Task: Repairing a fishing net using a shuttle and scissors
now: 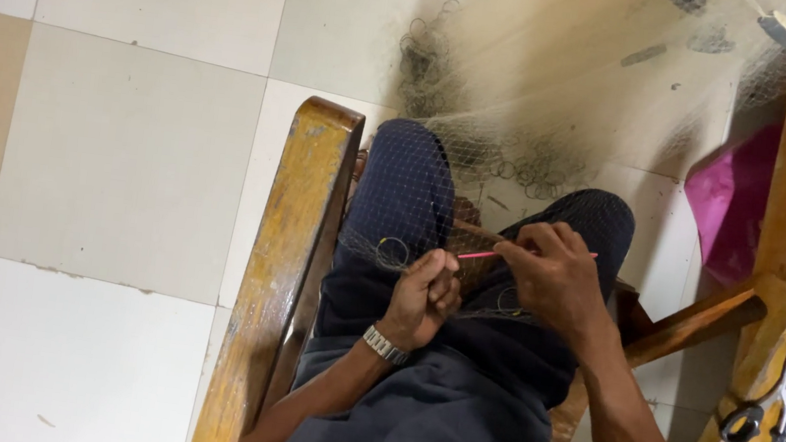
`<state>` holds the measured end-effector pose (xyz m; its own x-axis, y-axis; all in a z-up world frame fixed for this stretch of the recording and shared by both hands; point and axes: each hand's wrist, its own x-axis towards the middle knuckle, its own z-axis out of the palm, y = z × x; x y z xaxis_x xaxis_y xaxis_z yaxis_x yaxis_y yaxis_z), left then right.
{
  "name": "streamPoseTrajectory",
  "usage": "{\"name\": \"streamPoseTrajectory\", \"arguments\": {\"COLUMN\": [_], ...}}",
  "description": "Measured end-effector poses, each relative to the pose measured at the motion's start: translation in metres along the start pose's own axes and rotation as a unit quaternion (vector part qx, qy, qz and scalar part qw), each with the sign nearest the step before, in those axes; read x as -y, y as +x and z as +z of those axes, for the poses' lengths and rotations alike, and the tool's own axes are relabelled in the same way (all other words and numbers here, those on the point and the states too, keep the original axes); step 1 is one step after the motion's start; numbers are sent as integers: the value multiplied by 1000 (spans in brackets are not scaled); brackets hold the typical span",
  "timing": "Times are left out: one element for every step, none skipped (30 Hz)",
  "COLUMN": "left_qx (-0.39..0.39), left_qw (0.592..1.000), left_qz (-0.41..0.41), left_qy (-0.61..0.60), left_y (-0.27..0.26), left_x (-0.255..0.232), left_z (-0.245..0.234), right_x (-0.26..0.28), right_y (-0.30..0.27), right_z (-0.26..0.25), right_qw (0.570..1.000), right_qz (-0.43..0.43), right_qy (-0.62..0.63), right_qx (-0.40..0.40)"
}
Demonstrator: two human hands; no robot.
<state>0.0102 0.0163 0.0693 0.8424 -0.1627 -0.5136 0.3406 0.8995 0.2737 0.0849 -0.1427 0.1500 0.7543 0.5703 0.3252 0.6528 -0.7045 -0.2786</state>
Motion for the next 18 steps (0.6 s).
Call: {"name": "streamPoseTrajectory", "arguments": {"left_qx": [2, 5, 5, 1, -3, -3, -3, -4, -4, -7, -11, -11, -24, -36, -36, 59, 152, 153], "left_qw": [1000, 1000, 1000, 1000, 1000, 1000, 1000, 999, 1000, 999, 999, 999, 999, 998, 998, 981, 927, 927], "left_qz": [-1, -1, 0, -7, -13, -14, -21, -26, -25, -35, -45, -47, -46, -44, -45, -108, -168, -167], "left_qy": [-1, -2, -2, -1, 0, 1, -9, -19, -18, -18, -18, -17, -9, -1, 0, -152, -299, -298], "left_y": [0, -1, -1, -3, -4, -3, -2, 0, 0, -1, -1, 3, 8, 13, 9, 7, 4, 1], "left_x": [0, -1, -3, -4, -5, -2, 0, 1, 1, 1, 1, 7, 13, 18, 17, 15, 13, 10], "left_z": [0, 1, 2, 3, 4, 2, -1, -3, -3, -3, -3, -12, -21, -29, -17, -5, 7, 19], "right_x": [3, 6, 6, 8, 9, 10, 11, 12, 16, 21, 26, 33, 41, 49, 56, 64, 71, 77], "right_y": [3, 6, 7, 8, 9, 8, 7, 7, 7, 5, 4, 6, 9, 12, 17, 23, 29, 38], "right_z": [-2, -5, -6, -7, -9, -4, 0, 4, 9, 14, 19, 25, 30, 36, 37, 37, 37, 32], "right_qw": [1000, 999, 999, 999, 999, 999, 1000, 999, 999, 997, 995, 995, 996, 997, 997, 995, 993, 993], "right_qz": [-6, -13, -13, -19, -24, -24, -17, -12, -13, -3, 6, 8, 9, 9, 10, 15, 20, 19], "right_qy": [-17, -33, -33, -35, -38, -38, 3, 44, 44, 71, 98, 97, 75, 53, 53, 68, 84, 84], "right_qx": [3, 5, 5, 3, 2, 2, 1, 0, 0, -12, -24, -24, -43, -61, -62, -74, -85, -86]}}
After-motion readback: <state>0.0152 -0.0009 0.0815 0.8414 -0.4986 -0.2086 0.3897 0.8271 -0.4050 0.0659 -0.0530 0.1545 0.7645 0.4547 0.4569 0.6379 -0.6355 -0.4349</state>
